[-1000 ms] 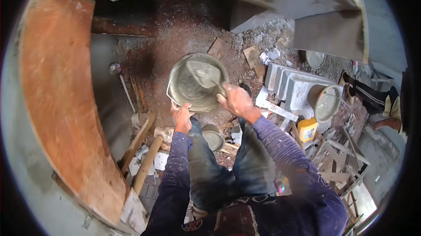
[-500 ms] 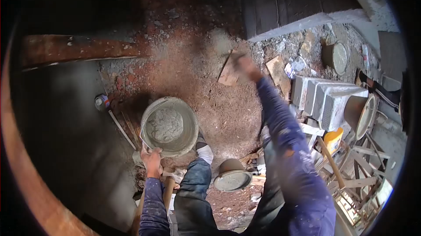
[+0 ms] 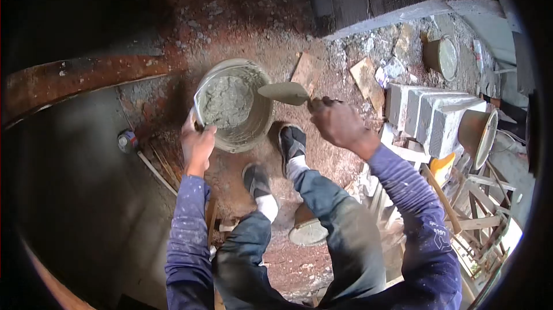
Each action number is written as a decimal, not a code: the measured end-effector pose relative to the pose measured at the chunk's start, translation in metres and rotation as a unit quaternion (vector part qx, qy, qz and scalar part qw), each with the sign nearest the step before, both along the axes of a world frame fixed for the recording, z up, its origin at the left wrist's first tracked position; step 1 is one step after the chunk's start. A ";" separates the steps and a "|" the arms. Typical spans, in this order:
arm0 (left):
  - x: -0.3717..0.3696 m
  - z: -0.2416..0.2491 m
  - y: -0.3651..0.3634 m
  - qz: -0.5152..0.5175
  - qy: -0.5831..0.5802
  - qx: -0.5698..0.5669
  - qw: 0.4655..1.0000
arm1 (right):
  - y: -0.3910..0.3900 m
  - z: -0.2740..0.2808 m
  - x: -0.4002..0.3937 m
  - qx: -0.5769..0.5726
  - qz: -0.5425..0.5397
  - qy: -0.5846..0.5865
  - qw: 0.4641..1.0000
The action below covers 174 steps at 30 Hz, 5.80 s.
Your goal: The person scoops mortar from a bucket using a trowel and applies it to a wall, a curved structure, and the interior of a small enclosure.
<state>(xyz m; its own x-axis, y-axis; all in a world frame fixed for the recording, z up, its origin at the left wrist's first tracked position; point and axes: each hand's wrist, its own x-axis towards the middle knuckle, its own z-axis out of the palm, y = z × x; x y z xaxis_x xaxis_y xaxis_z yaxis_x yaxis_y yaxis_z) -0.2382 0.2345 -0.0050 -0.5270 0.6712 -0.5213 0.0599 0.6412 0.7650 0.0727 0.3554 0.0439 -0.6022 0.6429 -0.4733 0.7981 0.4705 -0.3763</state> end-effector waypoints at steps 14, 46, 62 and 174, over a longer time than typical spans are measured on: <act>-0.028 -0.060 0.076 -0.217 0.386 0.012 0.896 | -0.032 -0.184 -0.084 0.121 0.142 0.355 0.916; -0.107 -0.110 0.079 0.078 -0.170 0.107 0.976 | 0.109 -0.140 -0.056 -0.415 -0.416 0.394 0.707; -0.013 -0.059 0.153 -0.054 -0.087 0.109 0.989 | 0.060 -0.074 -0.104 0.254 0.158 -0.241 0.923; -0.107 -0.101 0.074 0.052 -0.200 0.156 0.966 | 0.237 -0.129 -0.054 -0.095 -0.473 0.421 0.768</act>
